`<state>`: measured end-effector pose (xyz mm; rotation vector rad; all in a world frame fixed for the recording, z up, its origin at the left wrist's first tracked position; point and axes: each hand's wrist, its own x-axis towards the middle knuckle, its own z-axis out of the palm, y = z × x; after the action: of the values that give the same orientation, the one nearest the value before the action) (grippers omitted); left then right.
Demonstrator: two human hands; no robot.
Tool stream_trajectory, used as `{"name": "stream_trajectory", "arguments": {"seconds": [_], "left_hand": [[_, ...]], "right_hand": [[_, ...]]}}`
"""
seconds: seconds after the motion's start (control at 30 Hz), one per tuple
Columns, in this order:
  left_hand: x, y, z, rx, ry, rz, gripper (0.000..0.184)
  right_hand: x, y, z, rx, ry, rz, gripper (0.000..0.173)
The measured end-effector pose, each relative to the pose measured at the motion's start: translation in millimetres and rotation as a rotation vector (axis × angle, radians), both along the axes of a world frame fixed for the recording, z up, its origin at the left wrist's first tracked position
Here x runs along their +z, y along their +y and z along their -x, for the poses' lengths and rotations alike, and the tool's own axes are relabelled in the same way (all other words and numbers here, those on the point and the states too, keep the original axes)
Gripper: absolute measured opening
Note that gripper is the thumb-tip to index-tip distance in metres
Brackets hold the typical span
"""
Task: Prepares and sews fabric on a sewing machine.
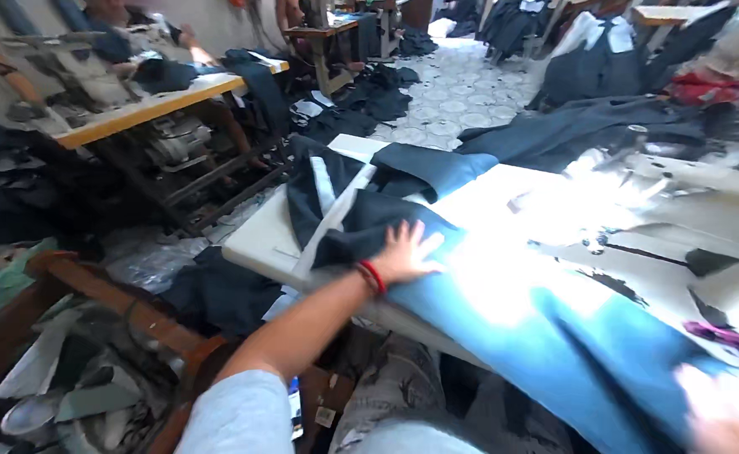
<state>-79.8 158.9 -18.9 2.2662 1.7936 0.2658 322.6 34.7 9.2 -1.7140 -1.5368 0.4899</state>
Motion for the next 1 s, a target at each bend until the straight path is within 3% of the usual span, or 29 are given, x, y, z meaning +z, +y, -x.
{"name": "stream_trajectory", "arguments": {"seconds": [0.07, 0.13, 0.2, 0.23, 0.3, 0.37, 0.47, 0.53, 0.63, 0.67, 0.7, 0.77, 0.8, 0.9, 1.0], "left_hand": [[7, 41, 57, 0.013, 0.142, -0.060, 0.068], [39, 58, 75, 0.106, 0.245, -0.025, 0.060], [74, 42, 35, 0.215, 0.250, -0.026, 0.037], [85, 20, 5, 0.245, 0.214, -0.020, 0.035], [81, -27, -45, 0.224, 0.097, 0.081, 0.063], [57, -40, -57, 0.151, 0.059, 0.295, 0.092], [26, -5, -18, 0.100, 0.151, 0.243, 0.099], [35, 7, -6, 0.156, 0.232, 0.139, 0.091], [25, -24, -45, 0.071, 0.070, -0.306, 0.045], [13, -42, -65, 0.030, 0.004, -0.353, 0.040], [1, -61, -83, 0.006, -0.038, -0.334, 0.049], [-24, -89, -100, -0.007, -0.055, -0.304, 0.083], [-34, -94, -98, -0.026, -0.038, -0.334, 0.093], [-34, -98, -67, -0.189, 0.005, -0.253, 0.113], [-29, -91, -43, -0.289, 0.045, -0.232, 0.133]], "right_hand": [[-14, 18, 54, 0.105, 0.075, 0.075, 0.038], [-34, 38, 93, 0.230, 0.115, 0.101, 0.033], [-36, 54, 123, 0.274, 0.023, 0.070, 0.032], [-36, 59, 132, 0.267, 0.006, 0.051, 0.033], [-35, 63, 136, 0.257, -0.014, 0.052, 0.034], [-34, 68, 134, 0.269, 0.001, 0.084, 0.035], [-21, 66, 135, 0.295, 0.285, 0.445, 0.025], [-19, 69, 136, 0.289, 0.422, 0.587, 0.020], [-17, 70, 137, 0.313, 0.401, 0.591, 0.020], [-18, 69, 137, 0.326, 0.360, 0.502, 0.019], [-22, 67, 135, 0.333, 0.287, 0.336, 0.019], [-36, 70, 127, 0.329, -0.012, -0.059, 0.028], [-40, 75, 120, 0.330, -0.177, -0.150, 0.032], [-42, 94, 91, 0.424, -0.476, -0.007, 0.043], [-44, 93, 83, 0.658, -0.387, -0.156, 0.042]]}}
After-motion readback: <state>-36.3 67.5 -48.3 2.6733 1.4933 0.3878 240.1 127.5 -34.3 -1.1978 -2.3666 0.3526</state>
